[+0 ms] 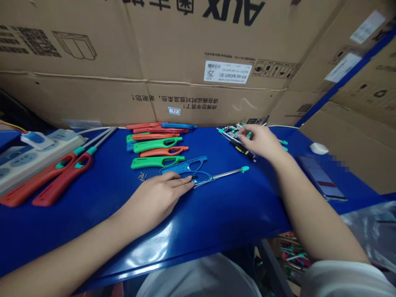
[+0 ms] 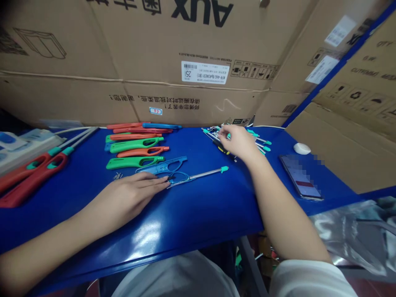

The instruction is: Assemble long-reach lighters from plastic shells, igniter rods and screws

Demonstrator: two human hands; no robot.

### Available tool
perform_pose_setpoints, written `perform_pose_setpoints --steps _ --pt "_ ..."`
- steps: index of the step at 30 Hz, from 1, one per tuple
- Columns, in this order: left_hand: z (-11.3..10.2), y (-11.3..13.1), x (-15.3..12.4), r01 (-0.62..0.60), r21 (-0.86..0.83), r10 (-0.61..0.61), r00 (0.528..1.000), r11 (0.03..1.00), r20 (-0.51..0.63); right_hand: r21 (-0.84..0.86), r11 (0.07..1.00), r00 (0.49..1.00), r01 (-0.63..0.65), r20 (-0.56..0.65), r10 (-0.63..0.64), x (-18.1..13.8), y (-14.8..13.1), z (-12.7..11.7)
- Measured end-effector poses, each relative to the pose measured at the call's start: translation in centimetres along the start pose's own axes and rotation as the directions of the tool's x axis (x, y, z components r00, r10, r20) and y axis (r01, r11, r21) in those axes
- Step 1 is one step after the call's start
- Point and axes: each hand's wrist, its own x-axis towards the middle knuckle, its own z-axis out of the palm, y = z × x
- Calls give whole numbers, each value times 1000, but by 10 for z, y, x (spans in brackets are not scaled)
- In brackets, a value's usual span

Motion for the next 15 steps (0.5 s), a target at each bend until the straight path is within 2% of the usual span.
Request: perform_pose_setpoints --steps 2,4,6,10,15 --pt "0 0 0 -2 2 2 1000 1000 5 -180 972 985 -151 61 165 6 24 -7" --pt "0 0 -1 0 9 0 1000 1000 10 -250 939 954 -238 121 274 8 40 -11" --pt "0 1 -1 -9 16 9 1000 1000 11 -265 923 939 -280 122 320 10 48 -12" --pt "0 1 -2 -28 2 28 1000 1000 6 -246 930 954 -275 48 295 12 50 -3" --pt "1 -2 -4 -36 -31 35 999 999 -22 -167 968 974 -185 -162 158 16 62 18"
